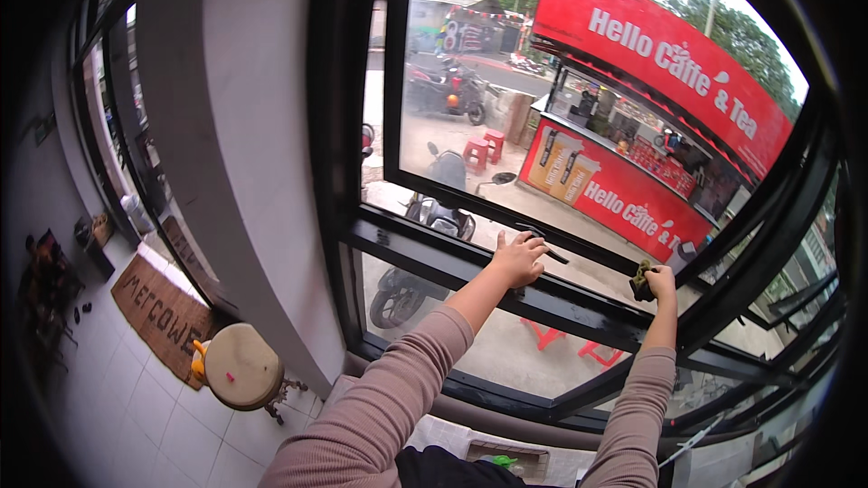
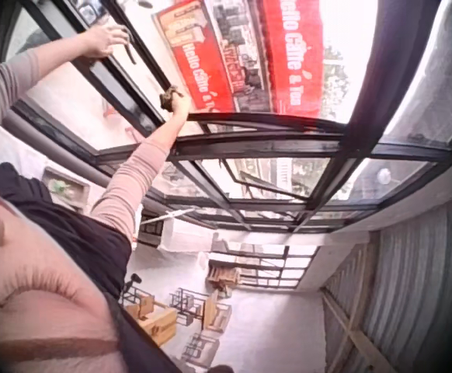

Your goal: The person cleans a glass window frame using a green cloth, reaching around the frame and latch mechanisms.

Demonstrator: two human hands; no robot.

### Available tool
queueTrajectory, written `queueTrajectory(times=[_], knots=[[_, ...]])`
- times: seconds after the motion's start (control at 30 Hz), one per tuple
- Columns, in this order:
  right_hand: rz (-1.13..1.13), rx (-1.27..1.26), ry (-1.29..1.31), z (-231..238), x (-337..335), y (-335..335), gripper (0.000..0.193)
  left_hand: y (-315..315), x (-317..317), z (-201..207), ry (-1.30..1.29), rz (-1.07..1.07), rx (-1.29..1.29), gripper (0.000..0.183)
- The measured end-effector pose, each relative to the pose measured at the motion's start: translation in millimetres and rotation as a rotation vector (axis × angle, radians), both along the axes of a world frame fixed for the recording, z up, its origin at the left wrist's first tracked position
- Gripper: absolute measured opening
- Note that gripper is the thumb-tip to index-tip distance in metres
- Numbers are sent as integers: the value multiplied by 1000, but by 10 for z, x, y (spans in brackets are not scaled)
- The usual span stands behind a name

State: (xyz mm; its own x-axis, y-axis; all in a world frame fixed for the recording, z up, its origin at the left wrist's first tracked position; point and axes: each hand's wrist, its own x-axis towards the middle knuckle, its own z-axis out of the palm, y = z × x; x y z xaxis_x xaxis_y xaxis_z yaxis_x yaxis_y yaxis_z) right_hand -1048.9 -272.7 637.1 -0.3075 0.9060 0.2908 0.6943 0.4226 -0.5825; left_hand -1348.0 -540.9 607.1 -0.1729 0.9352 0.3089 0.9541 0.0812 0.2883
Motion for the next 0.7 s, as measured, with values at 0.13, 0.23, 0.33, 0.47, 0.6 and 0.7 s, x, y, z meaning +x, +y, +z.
queueTrajectory(times=[0.13, 0.23, 0.33, 0.47, 0.6, 0.7], knots=[[525, -305, -9, 921, -884, -1384, 18, -667, -912, -74, 92, 224, 260, 44], [777, -51, -201, 1189, -1775, -2131, 21, -1146, -1695, -95, -21, 539, 240, 43], [1124, 407, -181, 1145, -2985, -2782, 20, -1452, -2258, -250, -68, 599, 310, 46], [1317, 848, -107, 714, -4104, -2963, 36, -1238, -2165, -359, -23, 613, 394, 49], [1123, 1289, -330, 318, -4793, -2801, 36, -1202, -2219, -439, -144, 558, 505, 52], [1135, 1433, -305, 266, -5086, -2709, 34, -1174, -2260, -491, -89, 605, 614, 53]])
